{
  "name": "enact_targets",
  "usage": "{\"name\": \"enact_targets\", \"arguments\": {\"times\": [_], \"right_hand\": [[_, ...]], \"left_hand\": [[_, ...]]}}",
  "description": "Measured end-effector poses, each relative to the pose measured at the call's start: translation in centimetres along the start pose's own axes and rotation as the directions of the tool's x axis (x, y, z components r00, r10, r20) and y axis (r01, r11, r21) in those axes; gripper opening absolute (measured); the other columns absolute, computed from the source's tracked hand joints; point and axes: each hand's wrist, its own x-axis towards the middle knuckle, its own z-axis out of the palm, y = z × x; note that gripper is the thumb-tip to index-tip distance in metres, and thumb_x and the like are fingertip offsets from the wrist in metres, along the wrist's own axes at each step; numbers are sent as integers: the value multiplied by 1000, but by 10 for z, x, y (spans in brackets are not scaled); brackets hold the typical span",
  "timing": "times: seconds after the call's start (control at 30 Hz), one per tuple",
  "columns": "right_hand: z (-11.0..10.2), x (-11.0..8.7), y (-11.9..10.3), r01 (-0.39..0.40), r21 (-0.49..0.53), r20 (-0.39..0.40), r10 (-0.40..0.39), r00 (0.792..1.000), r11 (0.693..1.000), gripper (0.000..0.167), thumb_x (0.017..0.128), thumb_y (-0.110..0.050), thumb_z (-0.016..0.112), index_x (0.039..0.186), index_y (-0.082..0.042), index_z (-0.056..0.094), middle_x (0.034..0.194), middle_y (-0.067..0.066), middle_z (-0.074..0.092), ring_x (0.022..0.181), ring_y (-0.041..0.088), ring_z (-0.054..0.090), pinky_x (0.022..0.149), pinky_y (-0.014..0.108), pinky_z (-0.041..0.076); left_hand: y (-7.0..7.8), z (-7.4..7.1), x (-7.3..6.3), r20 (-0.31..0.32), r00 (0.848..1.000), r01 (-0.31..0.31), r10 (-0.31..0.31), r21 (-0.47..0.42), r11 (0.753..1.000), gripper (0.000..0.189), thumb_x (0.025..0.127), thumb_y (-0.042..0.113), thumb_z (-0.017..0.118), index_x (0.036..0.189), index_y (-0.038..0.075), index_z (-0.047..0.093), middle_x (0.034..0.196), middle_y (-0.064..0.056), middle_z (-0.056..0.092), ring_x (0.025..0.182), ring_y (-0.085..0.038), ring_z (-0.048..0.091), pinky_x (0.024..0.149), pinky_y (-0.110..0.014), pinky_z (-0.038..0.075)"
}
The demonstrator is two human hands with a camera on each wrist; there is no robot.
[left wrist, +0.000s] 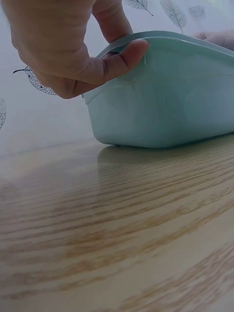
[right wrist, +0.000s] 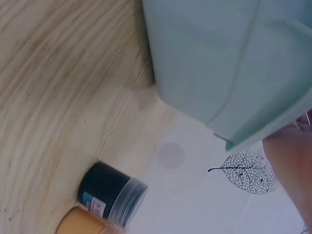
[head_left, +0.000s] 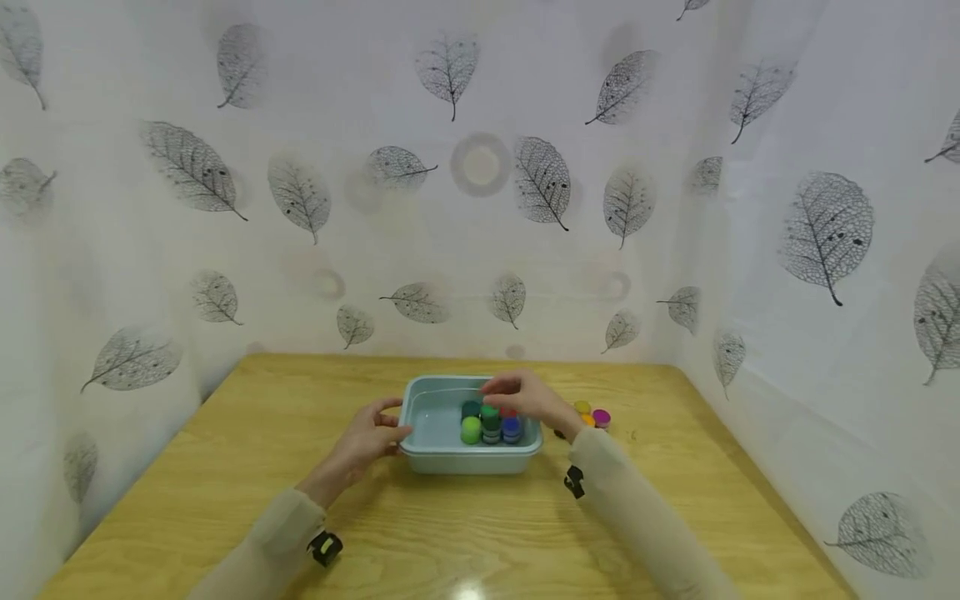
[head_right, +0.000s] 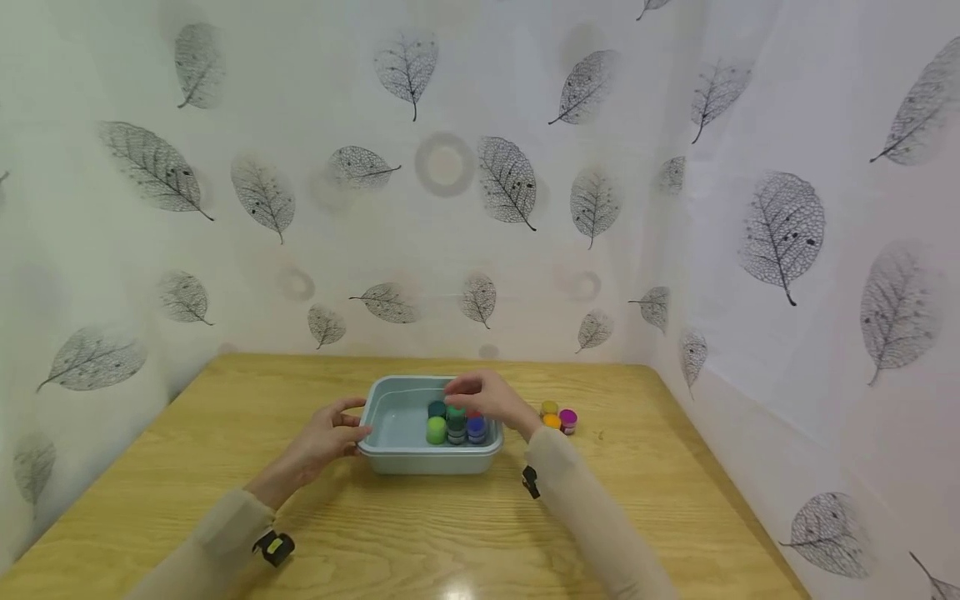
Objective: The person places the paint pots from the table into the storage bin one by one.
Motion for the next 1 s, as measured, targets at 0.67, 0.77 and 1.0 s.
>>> {"name": "enact_targets", "arguments": {"times": [0.67, 0.77, 1.0], "right_hand": [[-30, -26, 18, -10, 145, -65, 19, 998, 989, 43, 96, -24, 65, 127, 4, 59, 117, 28, 64, 103, 36, 63, 83, 40, 58], [-36, -30, 24, -11, 144, -83, 23, 996, 990, 42, 95, -23, 65, 126, 5, 60, 115, 28, 65, 97, 29, 65, 88, 51, 56], [-54, -42, 38, -81, 104, -130, 94, 987, 991, 42, 94, -30, 67, 126, -3, 63, 118, 18, 67, 102, 30, 63, 84, 42, 56]], "left_hand": [[2, -5, -1, 11, 1000, 0, 0, 13, 1000, 63, 91, 1, 66, 147, 1, 37, 107, -17, 51, 79, -21, 61, 69, -35, 59], [2, -4, -1, 12, 1000, 0, 0, 13, 1000, 62, 91, 2, 66, 147, 1, 37, 108, -18, 51, 79, -20, 61, 71, -37, 59], [3, -1, -1, 4, 1000, 13, -13, 28, 1000, 62, 91, 2, 66, 146, 2, 38, 109, -18, 51, 81, -22, 61, 73, -38, 59]]}}
